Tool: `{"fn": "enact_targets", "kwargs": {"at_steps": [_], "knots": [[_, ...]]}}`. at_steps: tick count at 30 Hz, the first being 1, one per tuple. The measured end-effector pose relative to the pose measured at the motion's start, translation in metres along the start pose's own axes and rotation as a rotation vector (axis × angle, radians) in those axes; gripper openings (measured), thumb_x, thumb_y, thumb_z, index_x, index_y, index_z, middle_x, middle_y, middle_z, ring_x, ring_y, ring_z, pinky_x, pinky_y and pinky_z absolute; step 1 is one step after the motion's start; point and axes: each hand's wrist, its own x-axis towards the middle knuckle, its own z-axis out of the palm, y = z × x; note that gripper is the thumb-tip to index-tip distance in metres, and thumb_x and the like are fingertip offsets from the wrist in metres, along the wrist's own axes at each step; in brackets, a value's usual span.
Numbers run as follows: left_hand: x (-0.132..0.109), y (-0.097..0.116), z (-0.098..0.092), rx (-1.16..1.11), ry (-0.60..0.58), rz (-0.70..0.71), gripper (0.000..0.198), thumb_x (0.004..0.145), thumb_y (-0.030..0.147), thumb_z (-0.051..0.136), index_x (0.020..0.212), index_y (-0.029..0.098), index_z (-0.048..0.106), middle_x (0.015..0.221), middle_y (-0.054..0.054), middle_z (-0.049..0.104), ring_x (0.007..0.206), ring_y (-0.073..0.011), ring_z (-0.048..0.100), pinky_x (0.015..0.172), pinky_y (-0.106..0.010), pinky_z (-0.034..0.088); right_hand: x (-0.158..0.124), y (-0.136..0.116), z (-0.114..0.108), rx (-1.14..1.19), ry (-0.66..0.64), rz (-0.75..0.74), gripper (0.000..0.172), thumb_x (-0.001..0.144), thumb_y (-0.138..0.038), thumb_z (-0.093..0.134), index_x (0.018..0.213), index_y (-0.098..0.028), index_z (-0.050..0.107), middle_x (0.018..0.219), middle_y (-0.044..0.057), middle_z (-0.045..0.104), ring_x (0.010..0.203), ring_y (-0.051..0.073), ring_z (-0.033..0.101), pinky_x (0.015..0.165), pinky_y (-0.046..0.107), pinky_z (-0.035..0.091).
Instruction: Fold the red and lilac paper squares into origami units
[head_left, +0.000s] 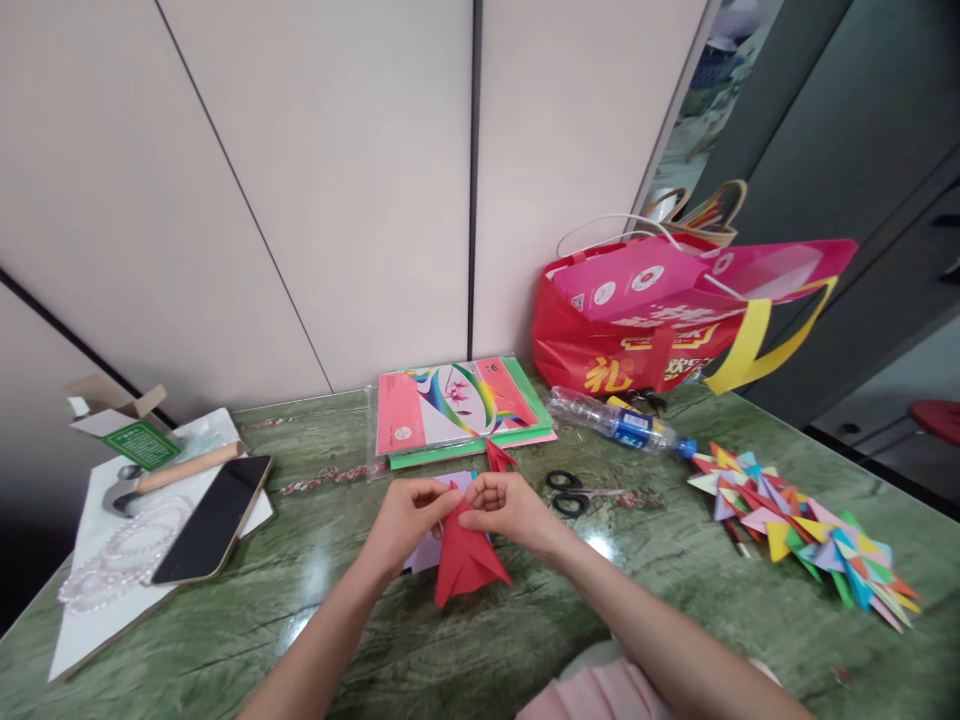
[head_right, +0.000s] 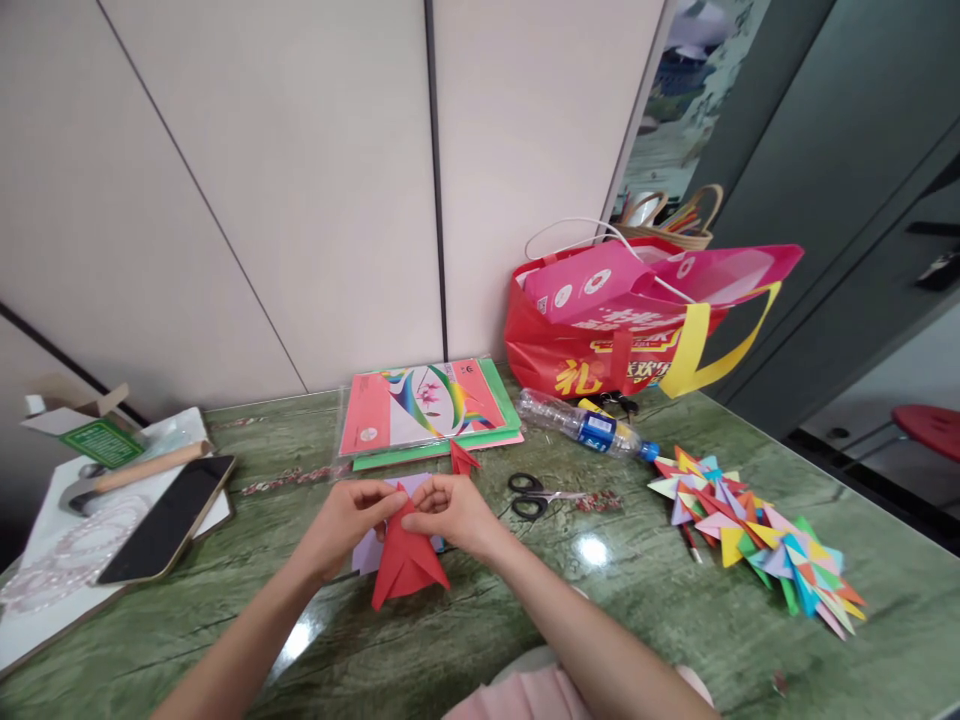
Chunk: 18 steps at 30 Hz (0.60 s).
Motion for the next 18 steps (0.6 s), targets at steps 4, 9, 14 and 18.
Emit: {"fn": "enact_targets", "kwargs": {"at_steps": [4, 9, 14, 18], "knots": [[0.001, -0.002, 0.002, -0.085, 0.071, -0.025, 0.026, 0.061, 0.036, 0.067, 0.051, 0.012, 0.062, 0.045, 0.002, 0.055, 0.041, -0.0077, 0.045, 0.043, -0.019, 0.036, 0.001, 0.004, 0.002, -0.002, -0.021, 0.001, 0.029, 0.056, -0.037, 0.073, 0.065, -0.014, 0.057, 0.057, -0.003, 0.058, 0.049, 0.007, 0.049, 0.049, 0.019, 0.035], [0.003, -0.004, 0.004, -0.108, 0.158, -0.009, 0.029, 0.059, 0.038, 0.068, 0.046, 0.013, 0.06, 0.042, 0.002, 0.053, 0.041, -0.0079, 0.044, 0.043, -0.02, 0.036, 0.003, 0.008, 0.008, 0.007, 0.036, 0.015, 0.035, 0.056, -0.046, 0.07, 0.059, -0.015, 0.056, 0.052, -0.004, 0.056, 0.045, 0.006, 0.044, 0.046, 0.02, 0.032], [0.004, -0.009, 0.006, -0.097, 0.213, 0.023, 0.028, 0.061, 0.035, 0.067, 0.046, 0.013, 0.059, 0.042, 0.003, 0.051, 0.043, -0.0076, 0.043, 0.043, -0.019, 0.034, 0.005, 0.01, 0.008, 0.039, 0.077, 0.028, 0.036, 0.051, -0.045, 0.074, 0.058, -0.014, 0.057, 0.053, -0.003, 0.057, 0.046, 0.007, 0.046, 0.047, 0.02, 0.032], [0.006, -0.013, 0.007, -0.11, 0.223, 0.017, 0.027, 0.063, 0.035, 0.066, 0.048, 0.013, 0.06, 0.046, 0.002, 0.054, 0.045, -0.0081, 0.044, 0.045, -0.019, 0.036, 0.008, 0.014, 0.007, 0.05, 0.098, 0.011, 0.033, 0.053, -0.043, 0.073, 0.058, -0.015, 0.058, 0.055, -0.003, 0.058, 0.046, 0.007, 0.045, 0.049, 0.021, 0.033]]}}
